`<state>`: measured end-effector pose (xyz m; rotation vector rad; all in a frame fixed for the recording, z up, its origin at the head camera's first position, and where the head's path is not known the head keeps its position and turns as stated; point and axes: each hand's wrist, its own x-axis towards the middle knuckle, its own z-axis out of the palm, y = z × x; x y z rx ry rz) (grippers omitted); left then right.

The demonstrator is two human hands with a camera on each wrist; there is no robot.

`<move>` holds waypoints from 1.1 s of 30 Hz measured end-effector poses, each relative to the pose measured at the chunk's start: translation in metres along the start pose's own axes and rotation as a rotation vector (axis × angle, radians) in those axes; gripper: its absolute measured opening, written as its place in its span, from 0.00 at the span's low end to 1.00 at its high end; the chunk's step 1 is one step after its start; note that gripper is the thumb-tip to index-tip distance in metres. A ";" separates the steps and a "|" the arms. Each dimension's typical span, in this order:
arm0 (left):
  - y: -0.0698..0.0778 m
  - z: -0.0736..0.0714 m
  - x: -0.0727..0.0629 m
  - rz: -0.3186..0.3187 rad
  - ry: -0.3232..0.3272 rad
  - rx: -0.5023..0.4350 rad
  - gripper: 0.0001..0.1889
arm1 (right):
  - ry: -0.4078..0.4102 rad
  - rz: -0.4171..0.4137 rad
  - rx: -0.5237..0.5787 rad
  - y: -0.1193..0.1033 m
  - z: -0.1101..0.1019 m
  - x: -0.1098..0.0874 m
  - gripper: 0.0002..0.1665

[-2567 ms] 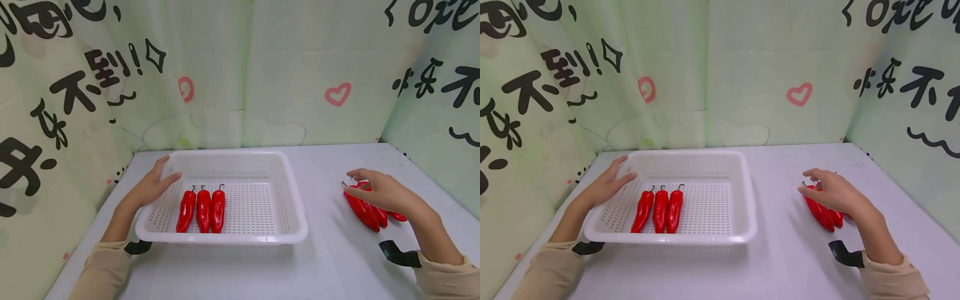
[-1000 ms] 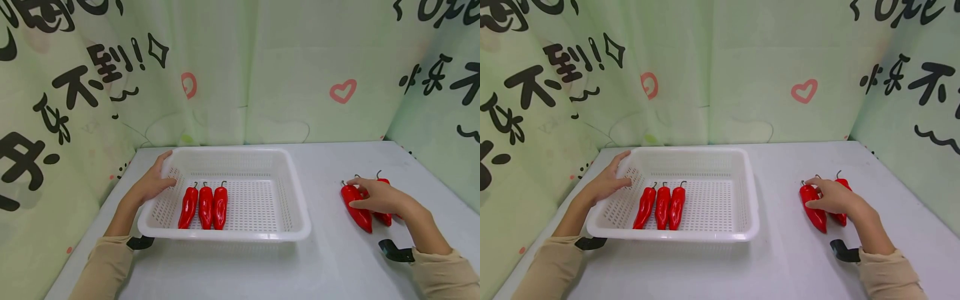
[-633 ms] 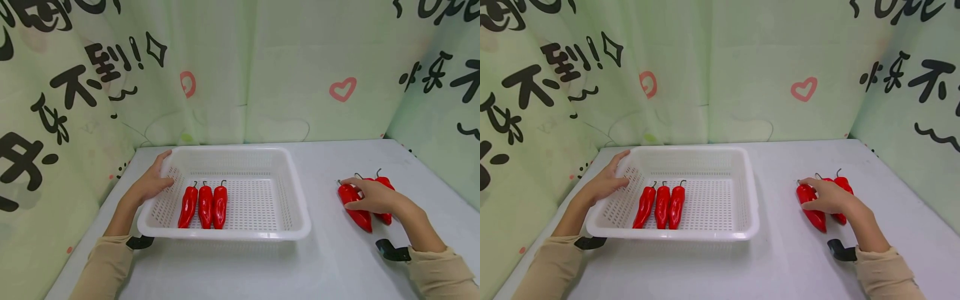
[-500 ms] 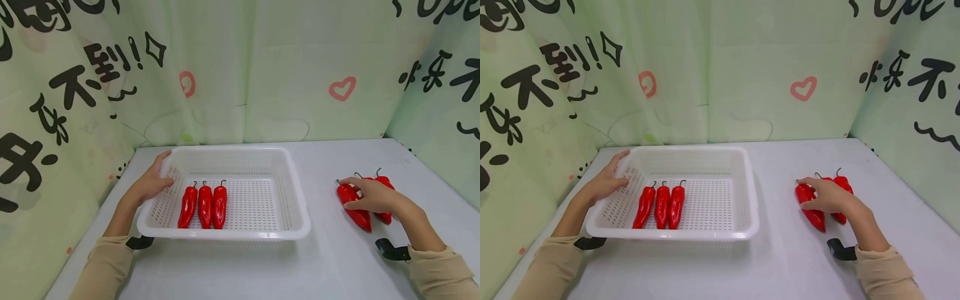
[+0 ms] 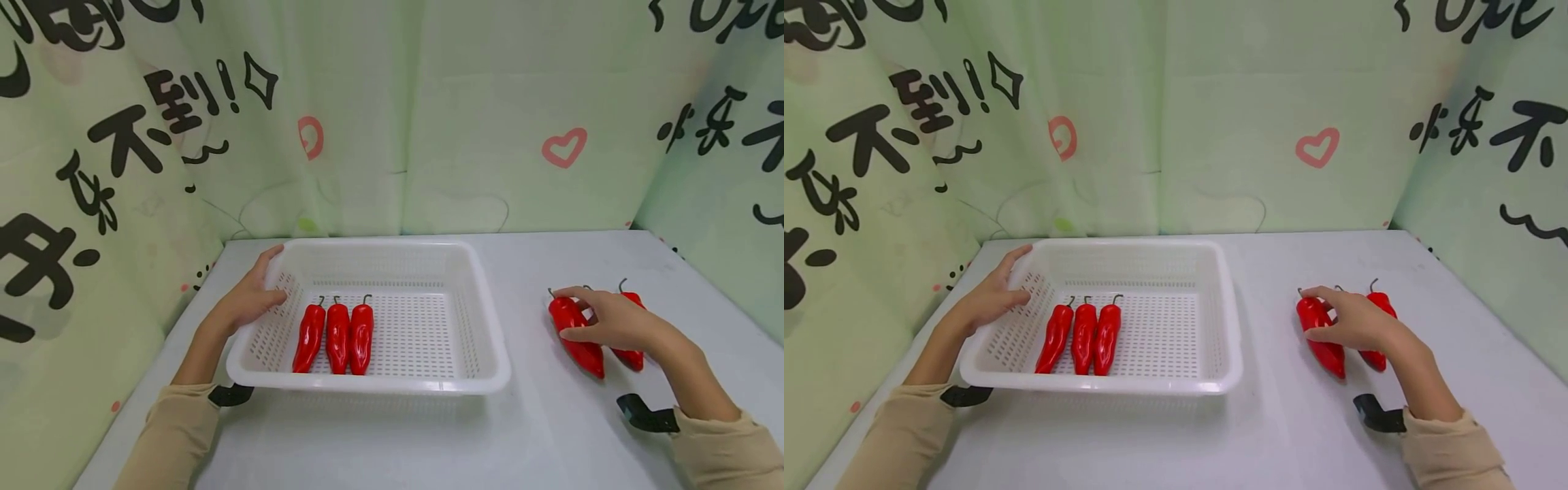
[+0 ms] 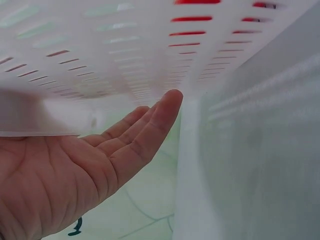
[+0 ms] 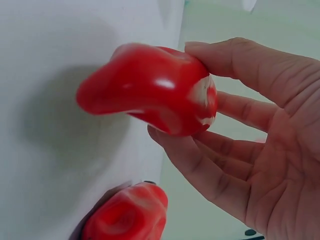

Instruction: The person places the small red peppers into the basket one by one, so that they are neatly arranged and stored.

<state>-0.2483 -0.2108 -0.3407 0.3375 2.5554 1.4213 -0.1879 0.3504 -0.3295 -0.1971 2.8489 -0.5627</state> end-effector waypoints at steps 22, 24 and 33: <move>-0.003 0.000 -0.002 0.012 0.000 0.004 0.47 | 0.108 -0.039 0.091 -0.020 -0.013 -0.007 0.54; -0.003 0.000 -0.001 0.017 0.000 0.006 0.47 | 0.113 -0.034 0.094 -0.021 -0.015 -0.008 0.54; -0.002 0.001 0.001 0.011 0.006 0.010 0.48 | 0.151 -0.046 0.109 -0.035 -0.026 -0.005 0.55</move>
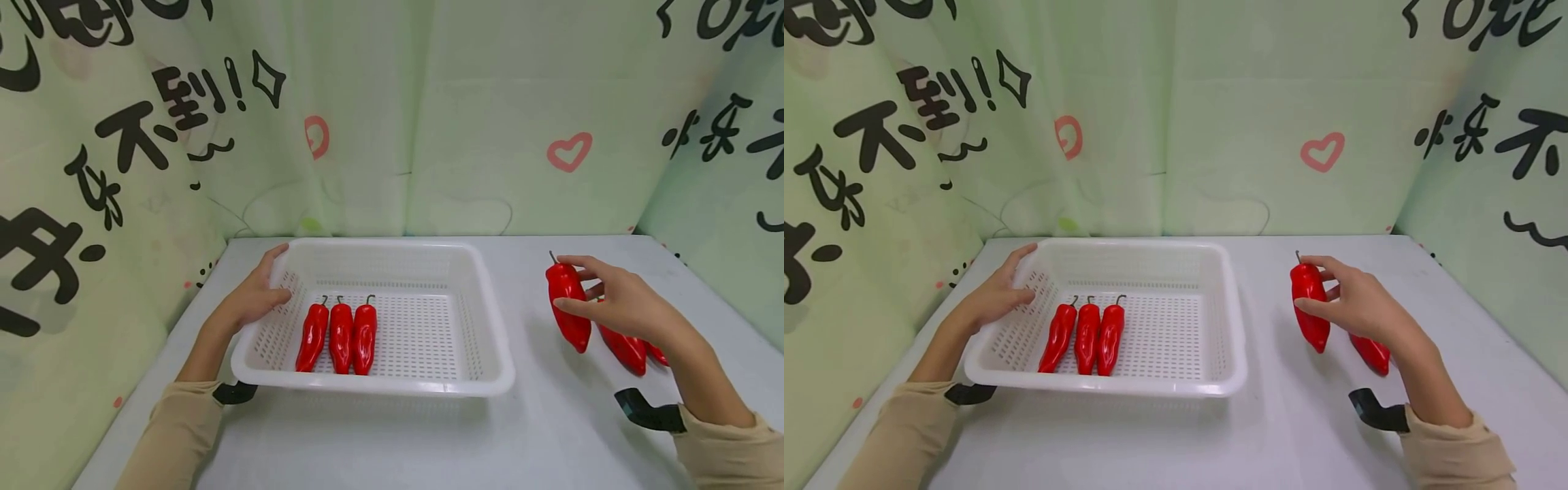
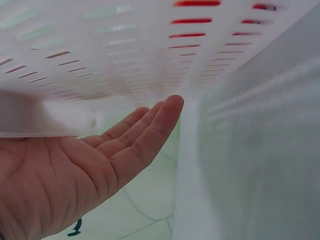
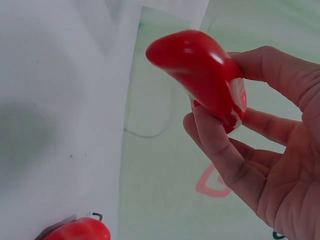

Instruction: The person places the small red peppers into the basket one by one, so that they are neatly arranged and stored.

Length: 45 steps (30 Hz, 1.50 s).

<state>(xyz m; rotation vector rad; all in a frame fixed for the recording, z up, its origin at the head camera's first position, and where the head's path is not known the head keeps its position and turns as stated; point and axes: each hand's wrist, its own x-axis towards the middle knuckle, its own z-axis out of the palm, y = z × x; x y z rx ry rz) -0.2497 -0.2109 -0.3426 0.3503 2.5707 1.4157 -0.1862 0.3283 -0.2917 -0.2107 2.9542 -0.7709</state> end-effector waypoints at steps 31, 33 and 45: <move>-0.001 0.000 -0.002 -0.006 -0.004 -0.022 0.48 | 0.098 -0.123 0.052 -0.076 -0.011 0.012 0.52; 0.000 0.000 -0.002 -0.007 -0.009 -0.029 0.48 | 0.101 -0.144 0.061 -0.082 -0.011 0.013 0.51; 0.001 0.000 -0.001 -0.002 -0.017 -0.037 0.47 | 0.103 -0.214 0.062 -0.110 -0.007 0.012 0.45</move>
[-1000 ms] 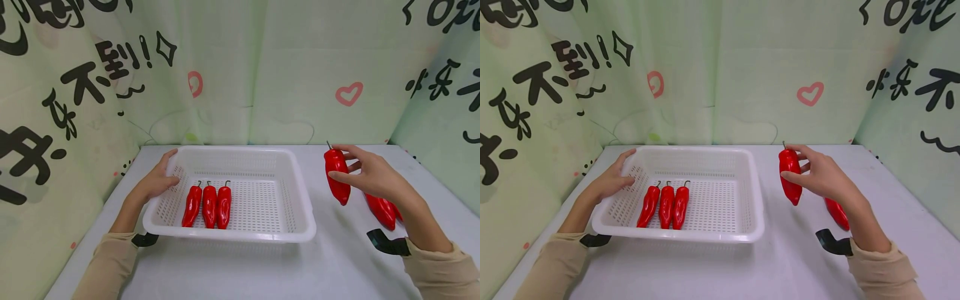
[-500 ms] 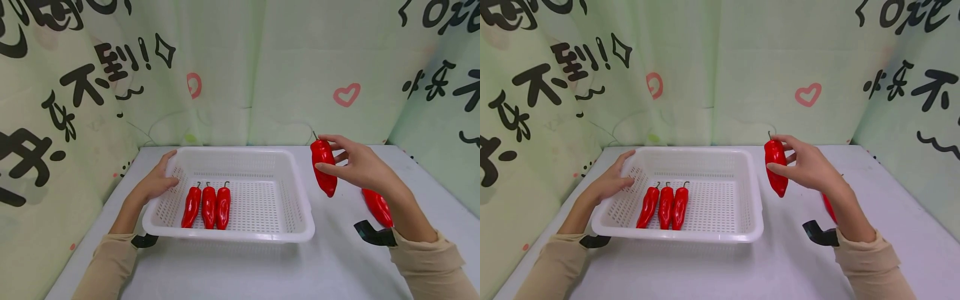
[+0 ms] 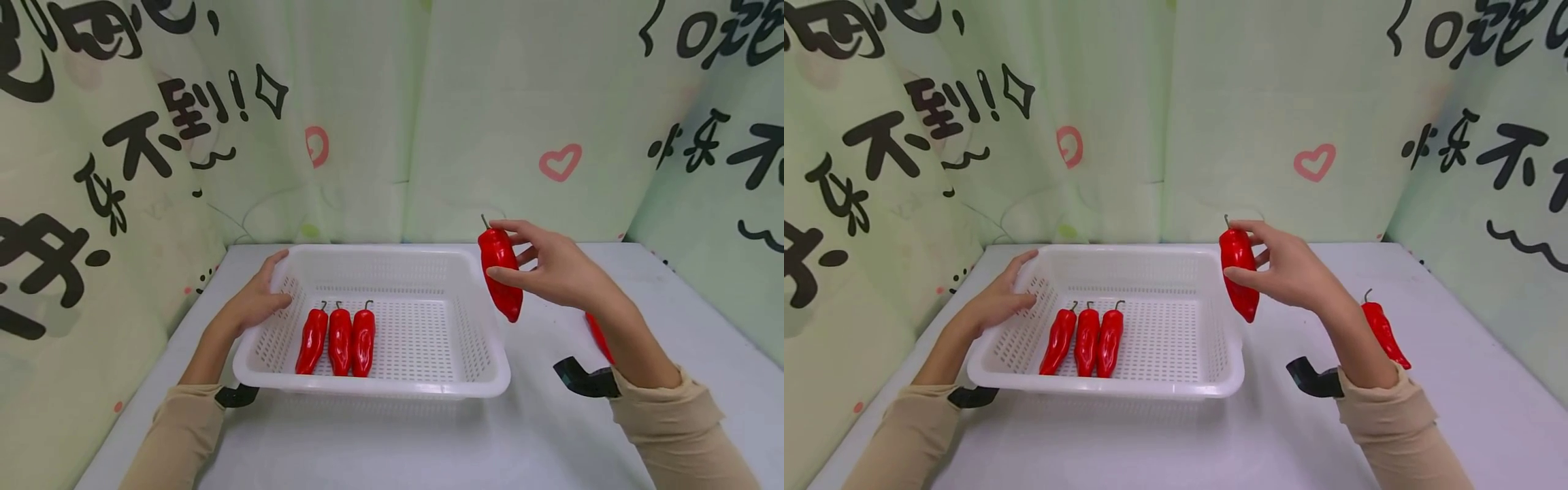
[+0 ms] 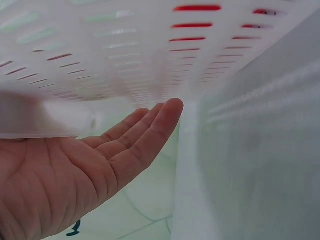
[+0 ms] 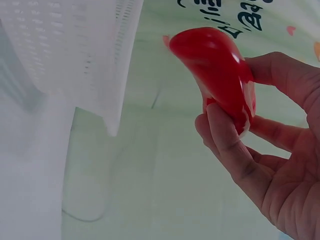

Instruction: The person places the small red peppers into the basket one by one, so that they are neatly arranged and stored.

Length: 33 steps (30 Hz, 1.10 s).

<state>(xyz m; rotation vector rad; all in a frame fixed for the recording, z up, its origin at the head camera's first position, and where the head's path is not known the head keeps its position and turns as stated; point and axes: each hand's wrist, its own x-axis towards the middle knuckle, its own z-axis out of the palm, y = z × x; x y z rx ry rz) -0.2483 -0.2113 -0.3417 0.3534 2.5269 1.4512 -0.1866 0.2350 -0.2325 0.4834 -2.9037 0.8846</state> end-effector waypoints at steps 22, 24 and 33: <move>-0.002 0.001 0.002 0.000 0.011 0.007 0.48 | -0.043 -0.093 0.089 -0.045 0.028 0.035 0.44; -0.003 0.001 0.002 0.007 0.013 0.010 0.47 | -0.049 -0.097 0.098 -0.046 0.032 0.039 0.44; -0.003 0.001 0.002 0.008 0.021 0.018 0.47 | -0.062 -0.117 0.116 -0.052 0.047 0.053 0.44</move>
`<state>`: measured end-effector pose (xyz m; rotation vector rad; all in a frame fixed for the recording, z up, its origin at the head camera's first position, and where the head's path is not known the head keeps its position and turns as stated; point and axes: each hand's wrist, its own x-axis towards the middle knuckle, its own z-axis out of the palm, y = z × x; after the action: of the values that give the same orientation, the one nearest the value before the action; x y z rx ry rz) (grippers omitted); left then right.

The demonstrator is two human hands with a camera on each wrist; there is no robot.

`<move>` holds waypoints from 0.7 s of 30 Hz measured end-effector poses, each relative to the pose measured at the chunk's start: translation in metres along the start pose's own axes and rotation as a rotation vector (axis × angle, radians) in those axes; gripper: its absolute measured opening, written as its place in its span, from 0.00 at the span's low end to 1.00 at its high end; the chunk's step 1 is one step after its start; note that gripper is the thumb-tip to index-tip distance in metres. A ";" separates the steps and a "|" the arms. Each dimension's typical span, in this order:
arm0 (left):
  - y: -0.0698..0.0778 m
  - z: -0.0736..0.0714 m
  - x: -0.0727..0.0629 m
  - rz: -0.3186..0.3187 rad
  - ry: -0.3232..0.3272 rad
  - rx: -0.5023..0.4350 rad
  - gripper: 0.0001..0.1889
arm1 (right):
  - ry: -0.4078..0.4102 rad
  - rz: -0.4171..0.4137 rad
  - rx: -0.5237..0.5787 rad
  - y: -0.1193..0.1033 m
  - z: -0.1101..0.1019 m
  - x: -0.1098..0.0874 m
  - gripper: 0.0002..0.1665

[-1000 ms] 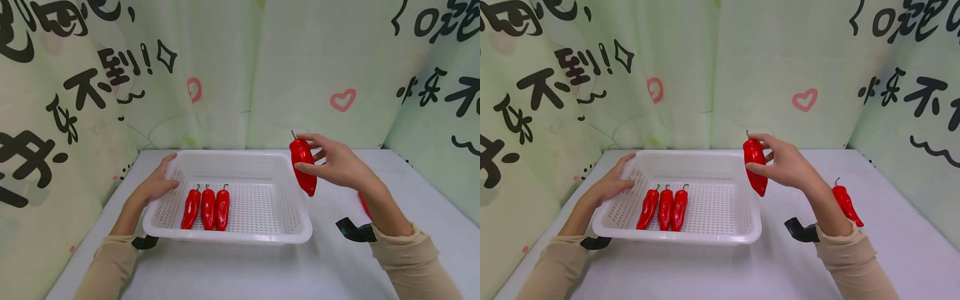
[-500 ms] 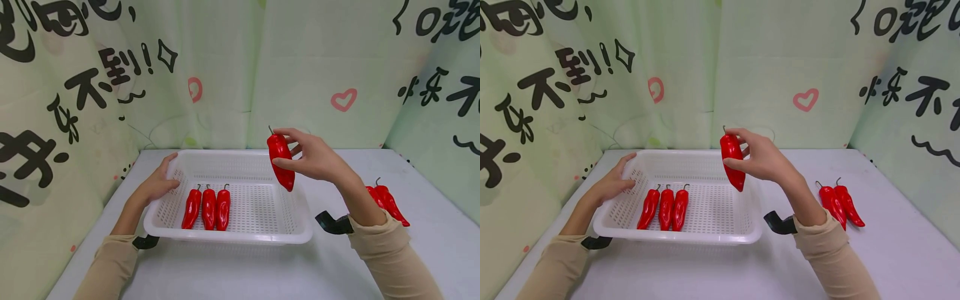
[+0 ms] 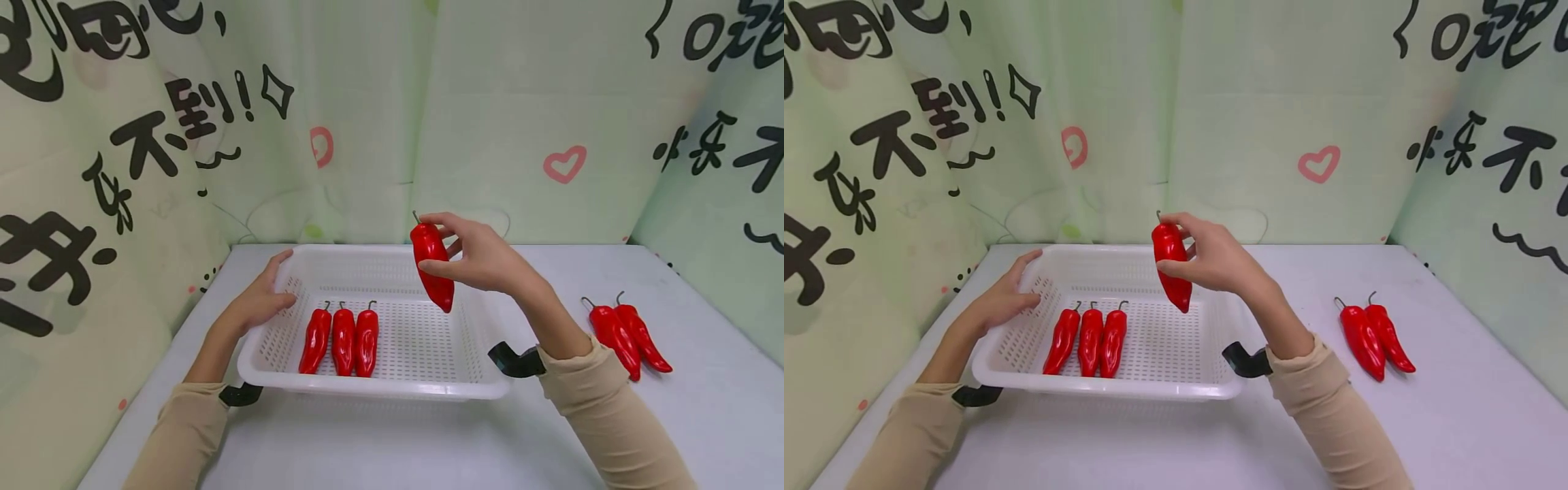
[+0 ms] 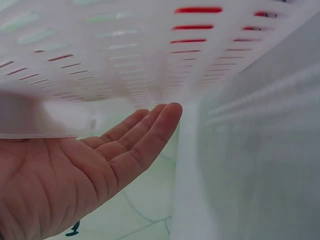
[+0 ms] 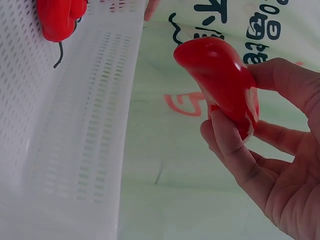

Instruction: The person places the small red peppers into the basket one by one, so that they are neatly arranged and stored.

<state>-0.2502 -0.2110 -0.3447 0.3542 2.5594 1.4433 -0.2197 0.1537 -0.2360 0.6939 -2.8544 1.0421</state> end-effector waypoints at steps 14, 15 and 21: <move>0.000 -0.001 0.000 -0.003 -0.002 -0.009 0.47 | -0.056 -0.002 0.018 -0.007 0.026 0.015 0.44; 0.000 -0.001 0.000 -0.003 -0.003 -0.011 0.47 | -0.062 0.000 0.017 -0.007 0.028 0.016 0.43; 0.000 -0.001 0.000 0.003 -0.011 -0.026 0.48 | -0.103 0.006 0.020 -0.005 0.040 0.020 0.42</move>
<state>-0.2505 -0.2114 -0.3443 0.3614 2.5307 1.4700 -0.2304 0.1174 -0.2603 0.7630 -2.9380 1.0681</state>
